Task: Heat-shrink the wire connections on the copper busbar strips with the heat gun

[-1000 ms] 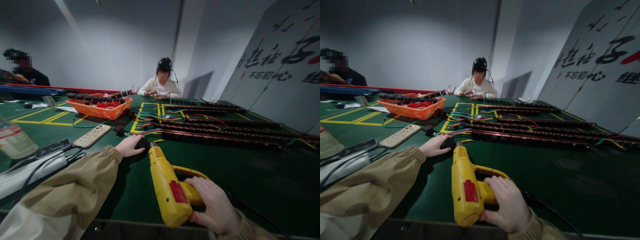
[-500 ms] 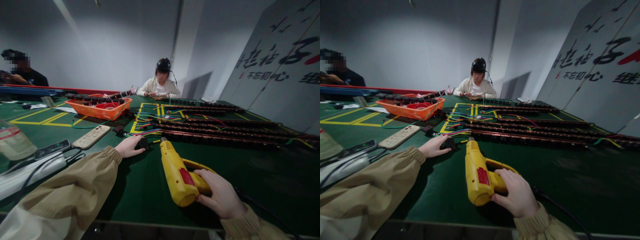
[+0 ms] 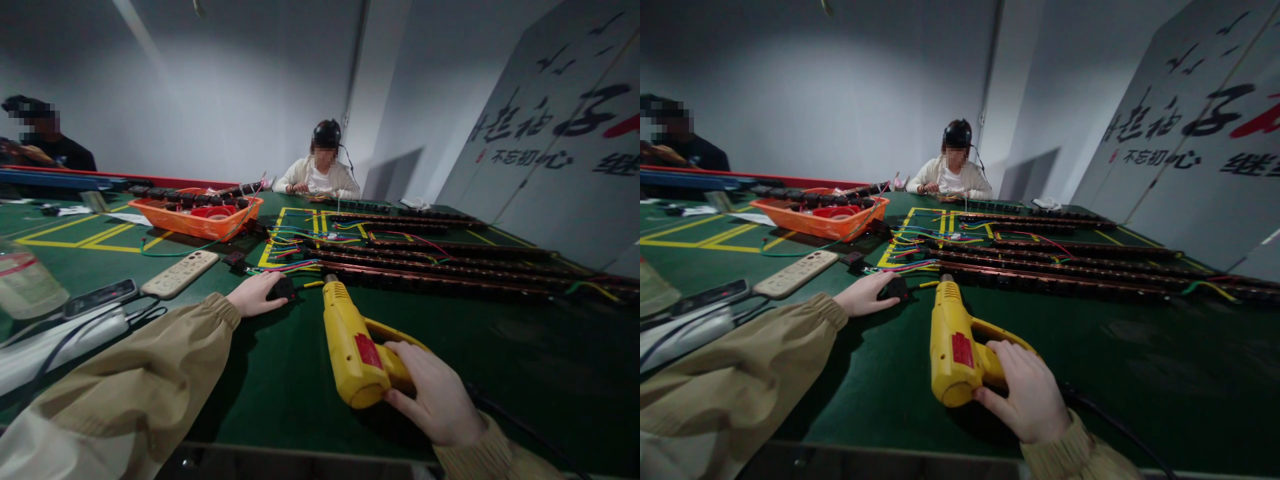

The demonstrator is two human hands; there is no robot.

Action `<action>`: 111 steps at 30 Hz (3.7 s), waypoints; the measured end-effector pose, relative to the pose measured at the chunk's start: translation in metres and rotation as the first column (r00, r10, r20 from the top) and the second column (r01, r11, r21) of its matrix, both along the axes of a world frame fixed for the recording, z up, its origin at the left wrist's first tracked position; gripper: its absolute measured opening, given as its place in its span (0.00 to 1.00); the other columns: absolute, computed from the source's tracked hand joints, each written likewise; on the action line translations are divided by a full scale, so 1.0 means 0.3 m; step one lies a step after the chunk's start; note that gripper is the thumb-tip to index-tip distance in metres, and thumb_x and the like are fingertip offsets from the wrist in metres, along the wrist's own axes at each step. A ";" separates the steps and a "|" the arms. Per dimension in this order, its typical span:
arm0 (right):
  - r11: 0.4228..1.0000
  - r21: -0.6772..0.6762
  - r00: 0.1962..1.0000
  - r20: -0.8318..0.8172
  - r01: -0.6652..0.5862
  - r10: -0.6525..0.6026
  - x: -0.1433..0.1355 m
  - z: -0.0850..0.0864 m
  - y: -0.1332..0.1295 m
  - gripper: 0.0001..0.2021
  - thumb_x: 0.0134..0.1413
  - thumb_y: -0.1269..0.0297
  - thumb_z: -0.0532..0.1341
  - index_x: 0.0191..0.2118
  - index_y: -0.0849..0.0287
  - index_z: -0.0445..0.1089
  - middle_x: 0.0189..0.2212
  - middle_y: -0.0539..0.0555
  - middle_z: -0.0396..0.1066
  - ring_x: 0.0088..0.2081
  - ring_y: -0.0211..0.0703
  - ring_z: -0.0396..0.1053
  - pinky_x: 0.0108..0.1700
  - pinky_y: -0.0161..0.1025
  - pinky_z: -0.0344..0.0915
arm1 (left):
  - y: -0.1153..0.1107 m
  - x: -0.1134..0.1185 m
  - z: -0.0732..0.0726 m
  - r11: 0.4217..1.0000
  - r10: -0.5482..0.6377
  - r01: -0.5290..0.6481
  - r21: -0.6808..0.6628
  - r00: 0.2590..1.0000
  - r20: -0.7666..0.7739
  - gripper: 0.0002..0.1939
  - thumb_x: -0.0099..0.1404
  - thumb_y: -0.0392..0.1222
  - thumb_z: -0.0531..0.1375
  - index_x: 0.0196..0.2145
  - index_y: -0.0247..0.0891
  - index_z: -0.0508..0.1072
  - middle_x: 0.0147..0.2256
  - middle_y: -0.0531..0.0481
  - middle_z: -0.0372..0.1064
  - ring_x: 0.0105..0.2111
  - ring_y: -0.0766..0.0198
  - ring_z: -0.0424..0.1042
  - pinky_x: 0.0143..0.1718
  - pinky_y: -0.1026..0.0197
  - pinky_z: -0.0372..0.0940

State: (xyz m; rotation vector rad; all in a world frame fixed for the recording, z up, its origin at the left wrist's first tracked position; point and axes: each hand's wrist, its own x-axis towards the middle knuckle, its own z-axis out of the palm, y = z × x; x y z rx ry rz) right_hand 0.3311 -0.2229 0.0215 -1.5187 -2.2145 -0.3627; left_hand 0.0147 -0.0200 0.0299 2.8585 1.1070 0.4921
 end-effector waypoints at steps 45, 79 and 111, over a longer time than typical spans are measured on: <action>0.990 -0.124 0.997 -0.050 0.059 -0.066 0.029 0.034 0.022 0.34 0.41 0.34 0.58 0.44 0.60 0.70 0.40 0.59 0.74 0.42 0.53 0.73 0.41 0.48 0.71 | 0.011 -0.006 -0.012 1.000 -0.008 0.008 0.001 1.000 0.022 0.27 0.62 0.57 0.53 0.51 0.34 0.63 0.46 0.38 0.67 0.46 0.51 0.68 0.47 0.52 0.63; 0.984 0.020 0.982 -0.062 -0.178 0.179 -0.150 0.051 -0.057 0.40 0.46 0.28 0.47 0.42 0.65 0.70 0.35 0.60 0.74 0.35 0.49 0.73 0.38 0.44 0.69 | 0.013 -0.005 -0.014 0.999 -0.021 0.024 -0.036 0.997 0.075 0.24 0.61 0.52 0.55 0.50 0.35 0.62 0.46 0.41 0.67 0.46 0.53 0.68 0.47 0.53 0.63; 0.983 -0.176 0.997 -0.041 0.061 -0.070 0.013 0.037 0.002 0.35 0.38 0.36 0.61 0.46 0.60 0.69 0.42 0.59 0.73 0.44 0.53 0.71 0.45 0.49 0.70 | 0.006 -0.008 -0.013 0.986 -0.126 0.116 0.116 0.989 0.083 0.31 0.62 0.49 0.55 0.60 0.39 0.53 0.58 0.41 0.54 0.56 0.52 0.58 0.56 0.50 0.57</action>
